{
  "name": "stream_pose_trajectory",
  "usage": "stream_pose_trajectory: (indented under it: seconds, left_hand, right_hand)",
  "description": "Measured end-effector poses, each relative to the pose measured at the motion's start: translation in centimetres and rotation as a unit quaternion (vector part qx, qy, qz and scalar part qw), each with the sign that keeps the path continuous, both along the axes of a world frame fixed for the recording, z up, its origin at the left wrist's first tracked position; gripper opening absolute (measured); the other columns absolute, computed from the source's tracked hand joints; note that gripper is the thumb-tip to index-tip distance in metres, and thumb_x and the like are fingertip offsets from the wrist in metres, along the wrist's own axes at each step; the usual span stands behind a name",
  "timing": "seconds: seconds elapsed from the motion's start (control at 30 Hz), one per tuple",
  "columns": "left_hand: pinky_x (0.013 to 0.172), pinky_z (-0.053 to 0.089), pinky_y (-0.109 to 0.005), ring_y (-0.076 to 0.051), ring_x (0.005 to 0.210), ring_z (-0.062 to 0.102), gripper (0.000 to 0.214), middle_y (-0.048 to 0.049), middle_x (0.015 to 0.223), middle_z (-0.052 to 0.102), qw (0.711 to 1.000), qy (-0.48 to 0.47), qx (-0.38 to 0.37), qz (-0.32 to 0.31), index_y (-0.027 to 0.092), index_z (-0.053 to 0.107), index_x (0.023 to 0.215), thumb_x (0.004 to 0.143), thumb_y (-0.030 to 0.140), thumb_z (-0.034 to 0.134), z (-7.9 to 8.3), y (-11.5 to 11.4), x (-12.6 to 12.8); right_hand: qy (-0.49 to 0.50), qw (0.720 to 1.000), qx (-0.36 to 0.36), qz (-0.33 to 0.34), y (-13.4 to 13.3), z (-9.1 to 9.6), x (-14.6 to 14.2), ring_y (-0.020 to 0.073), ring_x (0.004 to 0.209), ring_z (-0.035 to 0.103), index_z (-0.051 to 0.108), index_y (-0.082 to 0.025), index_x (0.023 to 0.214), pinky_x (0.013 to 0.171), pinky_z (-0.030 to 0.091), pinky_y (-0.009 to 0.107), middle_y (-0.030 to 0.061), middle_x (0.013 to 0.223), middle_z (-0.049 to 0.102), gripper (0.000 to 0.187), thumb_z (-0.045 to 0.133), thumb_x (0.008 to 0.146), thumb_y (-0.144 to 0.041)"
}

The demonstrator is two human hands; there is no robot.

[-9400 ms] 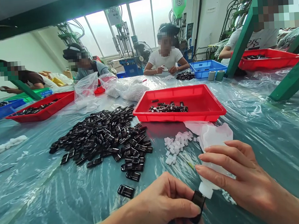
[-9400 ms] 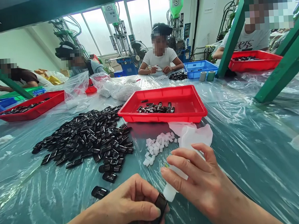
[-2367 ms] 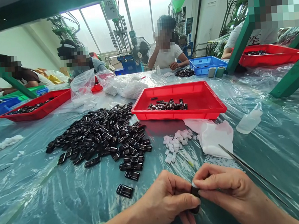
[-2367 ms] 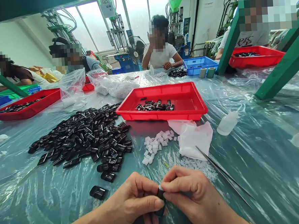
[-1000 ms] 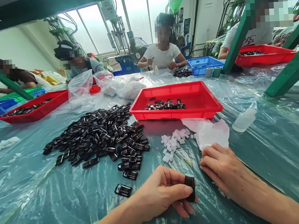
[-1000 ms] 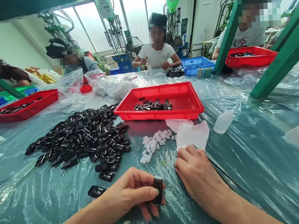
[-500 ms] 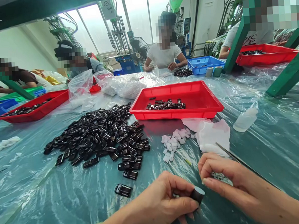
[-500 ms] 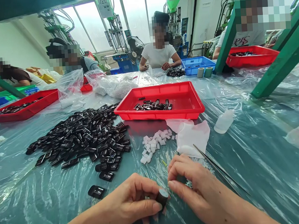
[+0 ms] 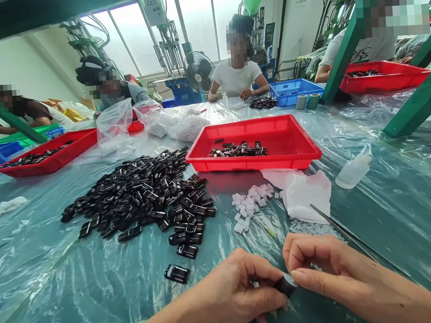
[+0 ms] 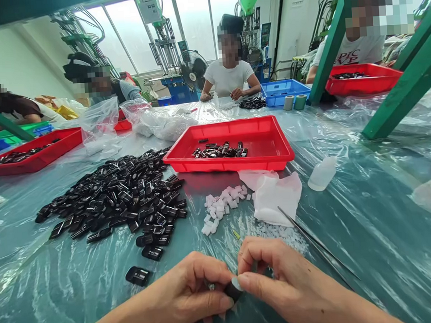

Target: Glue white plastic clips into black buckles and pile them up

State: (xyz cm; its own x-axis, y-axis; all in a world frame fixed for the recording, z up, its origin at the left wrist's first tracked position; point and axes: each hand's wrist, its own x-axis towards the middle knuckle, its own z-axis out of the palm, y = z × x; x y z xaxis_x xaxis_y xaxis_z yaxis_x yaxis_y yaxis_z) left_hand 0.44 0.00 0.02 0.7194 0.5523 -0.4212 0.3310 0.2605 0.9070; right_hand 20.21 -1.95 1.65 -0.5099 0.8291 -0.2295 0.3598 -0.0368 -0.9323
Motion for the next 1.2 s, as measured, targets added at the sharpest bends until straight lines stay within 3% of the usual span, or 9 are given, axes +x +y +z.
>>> stream_pose_trajectory:
  seconds: [0.27, 0.5, 0.83, 0.93, 1.03, 1.1, 1.2]
  left_hand:
    - [0.046, 0.042, -0.016, -0.008, 0.049, 0.048, 0.019, -0.0003, 0.066, 0.051, 1.000, 0.003, 0.021, -0.013, 0.013, 0.071, 0.083, 0.077, 0.026, 0.058, 0.3, 0.0, 0.0]
    - [0.047, 0.044, -0.016, -0.008, 0.050, 0.049, 0.017, -0.0002, 0.069, 0.048, 0.999, -0.011, 0.032, -0.031, 0.013, 0.071, 0.081, 0.078, 0.025, 0.059, 0.7, 0.3, 0.0]
    - [0.047, 0.043, -0.015, -0.008, 0.051, 0.049, 0.017, 0.0015, 0.063, 0.044, 0.996, -0.017, 0.074, -0.049, 0.014, 0.070, 0.077, 0.080, 0.024, 0.058, 0.7, 0.1, -0.2]
    - [0.045, 0.040, -0.015, -0.008, 0.050, 0.049, 0.016, 0.0021, 0.058, 0.044, 0.997, -0.002, 0.068, -0.040, 0.014, 0.071, 0.078, 0.079, 0.024, 0.059, 0.8, 0.0, -0.2]
    - [0.044, 0.040, -0.013, -0.006, 0.047, 0.047, 0.017, 0.0017, 0.055, 0.048, 1.000, -0.004, 0.009, -0.002, 0.012, 0.070, 0.079, 0.077, 0.027, 0.062, 1.0, 0.0, 0.0]
    - [0.045, 0.043, -0.013, -0.007, 0.049, 0.049, 0.021, -0.0012, 0.060, 0.055, 0.998, -0.034, -0.036, 0.036, 0.011, 0.069, 0.082, 0.074, 0.029, 0.064, 0.8, 0.1, 0.1]
    - [0.043, 0.046, -0.015, -0.009, 0.050, 0.055, 0.042, -0.0046, 0.067, 0.063, 0.988, -0.075, -0.084, 0.102, 0.013, 0.062, 0.106, 0.069, 0.032, 0.069, 0.4, 0.4, 0.1]
  right_hand:
    - [0.092, 0.987, -0.134, -0.017, 0.1, -0.5, 0.0, 0.0088, 0.060, 0.034, 0.053, -0.016, 0.074, 0.053, 0.026, 0.021, -0.0044, 0.064, 0.044, 0.022, 0.061, 0.078, -0.036]
    - [0.147, 0.958, -0.237, -0.072, 0.2, -0.6, -0.6, 0.0065, 0.055, 0.041, 0.060, -0.014, 0.070, 0.053, 0.034, 0.018, -0.0045, 0.061, 0.049, 0.026, 0.071, 0.067, -0.037]
    - [0.164, 0.943, -0.274, -0.090, -0.2, -1.4, -0.8, 0.0066, 0.052, 0.043, 0.060, -0.015, 0.067, 0.051, 0.037, 0.018, -0.0046, 0.060, 0.051, 0.021, 0.073, 0.062, -0.031]
    - [0.148, 0.952, -0.254, -0.081, -0.1, -1.1, -0.9, 0.0067, 0.052, 0.042, 0.060, -0.014, 0.067, 0.051, 0.036, 0.019, -0.0043, 0.059, 0.051, 0.020, 0.072, 0.064, -0.031]
    - [0.120, 0.971, -0.195, -0.072, 0.2, -0.6, -0.6, 0.0067, 0.052, 0.039, 0.062, -0.014, 0.071, 0.050, 0.034, 0.019, -0.0040, 0.059, 0.049, 0.022, 0.067, 0.070, -0.036]
    - [0.083, 0.985, -0.124, -0.082, 0.4, -0.3, 0.2, 0.0075, 0.052, 0.037, 0.063, -0.015, 0.074, 0.049, 0.032, 0.020, -0.0036, 0.058, 0.047, 0.025, 0.061, 0.075, -0.040]
    - [-0.023, 0.992, 0.027, -0.125, 0.8, -0.3, 1.5, 0.0106, 0.055, 0.038, 0.063, -0.017, 0.076, 0.050, 0.031, 0.023, -0.0017, 0.061, 0.049, 0.026, 0.054, 0.081, -0.042]
